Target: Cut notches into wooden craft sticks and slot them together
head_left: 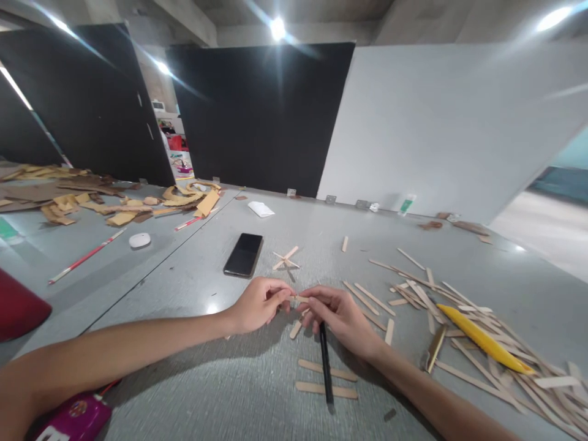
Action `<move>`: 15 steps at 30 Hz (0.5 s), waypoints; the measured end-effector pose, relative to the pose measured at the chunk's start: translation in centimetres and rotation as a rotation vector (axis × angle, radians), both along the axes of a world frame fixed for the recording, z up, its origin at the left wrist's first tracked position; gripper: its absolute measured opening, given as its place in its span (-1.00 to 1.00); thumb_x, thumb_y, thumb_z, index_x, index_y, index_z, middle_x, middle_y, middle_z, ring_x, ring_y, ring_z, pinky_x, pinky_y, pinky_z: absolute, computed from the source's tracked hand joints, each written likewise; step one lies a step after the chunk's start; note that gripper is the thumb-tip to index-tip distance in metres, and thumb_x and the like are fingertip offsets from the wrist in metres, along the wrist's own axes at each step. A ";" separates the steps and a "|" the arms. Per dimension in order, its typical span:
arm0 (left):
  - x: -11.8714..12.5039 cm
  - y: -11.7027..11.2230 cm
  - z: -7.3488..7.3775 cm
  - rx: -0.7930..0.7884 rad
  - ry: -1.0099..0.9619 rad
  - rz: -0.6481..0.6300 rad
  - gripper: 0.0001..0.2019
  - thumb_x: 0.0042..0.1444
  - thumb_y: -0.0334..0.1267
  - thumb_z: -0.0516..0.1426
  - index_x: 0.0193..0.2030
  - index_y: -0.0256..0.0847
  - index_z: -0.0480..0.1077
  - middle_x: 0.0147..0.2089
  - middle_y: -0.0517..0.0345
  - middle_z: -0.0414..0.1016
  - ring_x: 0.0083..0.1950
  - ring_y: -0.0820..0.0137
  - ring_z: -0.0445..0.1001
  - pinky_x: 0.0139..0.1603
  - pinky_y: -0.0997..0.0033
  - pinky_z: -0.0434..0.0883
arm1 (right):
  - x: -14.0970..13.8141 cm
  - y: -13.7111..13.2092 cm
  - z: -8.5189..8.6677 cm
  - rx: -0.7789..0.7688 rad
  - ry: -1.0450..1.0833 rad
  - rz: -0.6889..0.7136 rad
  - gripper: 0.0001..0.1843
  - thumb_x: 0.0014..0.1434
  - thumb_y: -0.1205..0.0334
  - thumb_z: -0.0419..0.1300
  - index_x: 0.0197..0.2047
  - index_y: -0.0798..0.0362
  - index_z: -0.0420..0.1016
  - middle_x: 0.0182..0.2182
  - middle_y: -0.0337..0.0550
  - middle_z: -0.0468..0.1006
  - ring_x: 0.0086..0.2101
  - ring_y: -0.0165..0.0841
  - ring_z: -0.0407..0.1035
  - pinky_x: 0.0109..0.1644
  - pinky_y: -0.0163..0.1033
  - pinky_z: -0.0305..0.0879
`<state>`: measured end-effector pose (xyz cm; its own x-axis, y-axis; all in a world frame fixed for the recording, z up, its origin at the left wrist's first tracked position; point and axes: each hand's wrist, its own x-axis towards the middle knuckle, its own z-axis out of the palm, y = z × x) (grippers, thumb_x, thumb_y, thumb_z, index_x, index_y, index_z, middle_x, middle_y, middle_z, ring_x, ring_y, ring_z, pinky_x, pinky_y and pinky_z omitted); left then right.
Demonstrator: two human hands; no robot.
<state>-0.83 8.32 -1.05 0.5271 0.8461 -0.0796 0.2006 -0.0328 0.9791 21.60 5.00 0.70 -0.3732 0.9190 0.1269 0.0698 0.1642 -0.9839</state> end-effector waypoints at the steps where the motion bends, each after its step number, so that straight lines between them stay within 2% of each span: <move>1: 0.0 0.0 0.1 0.001 -0.001 0.000 -0.65 0.43 -0.10 0.22 0.22 -0.24 0.45 0.17 -0.05 0.53 0.07 0.20 0.59 0.06 0.06 0.60 | 0.0 0.0 0.0 0.003 -0.004 -0.001 -0.59 0.38 -0.10 0.32 -0.04 0.12 0.62 -0.30 -0.02 0.74 -0.43 -0.31 0.64 -0.43 -0.25 0.52; 15: 0.2 -0.1 0.6 -0.011 0.012 0.014 -0.65 0.43 -0.11 0.23 0.23 -0.23 0.44 0.19 -0.05 0.52 0.09 0.18 0.58 0.08 0.04 0.59 | 0.2 0.1 -0.4 0.027 -0.037 -0.019 -0.58 0.39 -0.09 0.31 0.06 0.09 0.69 -0.31 -0.07 0.74 -0.48 -0.36 0.60 -0.45 -0.27 0.52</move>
<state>-0.64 8.26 -0.44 0.5138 0.8526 -0.0950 0.2128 -0.0194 0.9769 21.75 5.09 0.31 -0.3608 0.9223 0.1384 0.1093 0.1892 -0.9758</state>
